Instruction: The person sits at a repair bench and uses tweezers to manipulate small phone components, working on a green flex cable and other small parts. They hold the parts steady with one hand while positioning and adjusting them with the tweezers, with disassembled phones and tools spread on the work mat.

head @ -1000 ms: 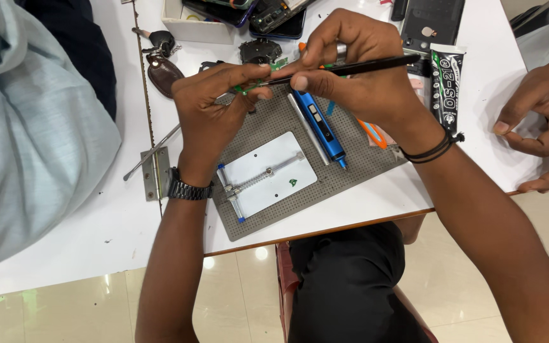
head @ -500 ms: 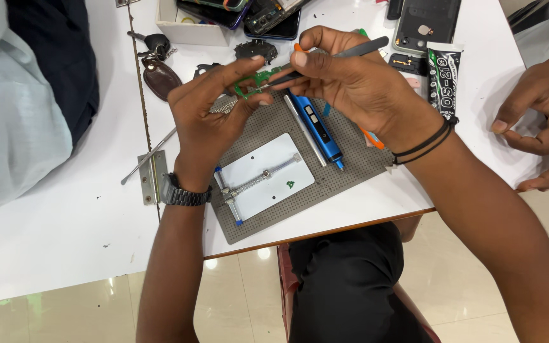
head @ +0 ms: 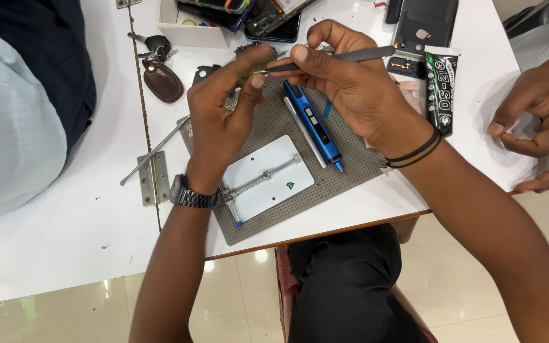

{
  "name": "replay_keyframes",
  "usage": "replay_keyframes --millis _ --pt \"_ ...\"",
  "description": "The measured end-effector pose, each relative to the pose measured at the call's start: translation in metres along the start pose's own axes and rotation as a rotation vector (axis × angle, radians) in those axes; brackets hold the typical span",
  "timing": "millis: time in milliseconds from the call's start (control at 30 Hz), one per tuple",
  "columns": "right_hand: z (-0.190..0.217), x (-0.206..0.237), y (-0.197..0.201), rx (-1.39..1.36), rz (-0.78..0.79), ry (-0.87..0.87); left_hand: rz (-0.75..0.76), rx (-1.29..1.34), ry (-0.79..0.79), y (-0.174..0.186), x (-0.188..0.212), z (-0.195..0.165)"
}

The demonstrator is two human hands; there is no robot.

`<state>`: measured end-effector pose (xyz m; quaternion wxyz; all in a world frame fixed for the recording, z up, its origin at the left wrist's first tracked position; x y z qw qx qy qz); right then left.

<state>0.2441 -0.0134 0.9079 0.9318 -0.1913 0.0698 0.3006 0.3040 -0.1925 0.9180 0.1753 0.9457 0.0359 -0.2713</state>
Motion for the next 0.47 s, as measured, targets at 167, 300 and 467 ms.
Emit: replay_keyframes --millis 167,300,467 --pt "-0.010 -0.004 0.000 -0.130 -0.005 -0.068 0.021 -0.057 -0.020 -0.001 0.001 -0.004" --pt "-0.018 -0.005 0.003 -0.237 -0.004 -0.120 0.013 -0.081 -0.038 0.002 0.000 -0.006" --pt "-0.022 -0.004 0.011 -0.240 -0.015 -0.107 -0.039 -0.119 -0.069 0.008 0.000 -0.005"
Point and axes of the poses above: each hand's wrist, its own x-axis away from the middle knuckle, its own y-axis out of the back of the hand, z = x × y, the point moved 6 cm from there along -x, towards the middle knuckle, and after that the axes turned 3 degrees about y, right-handed, at the moved point
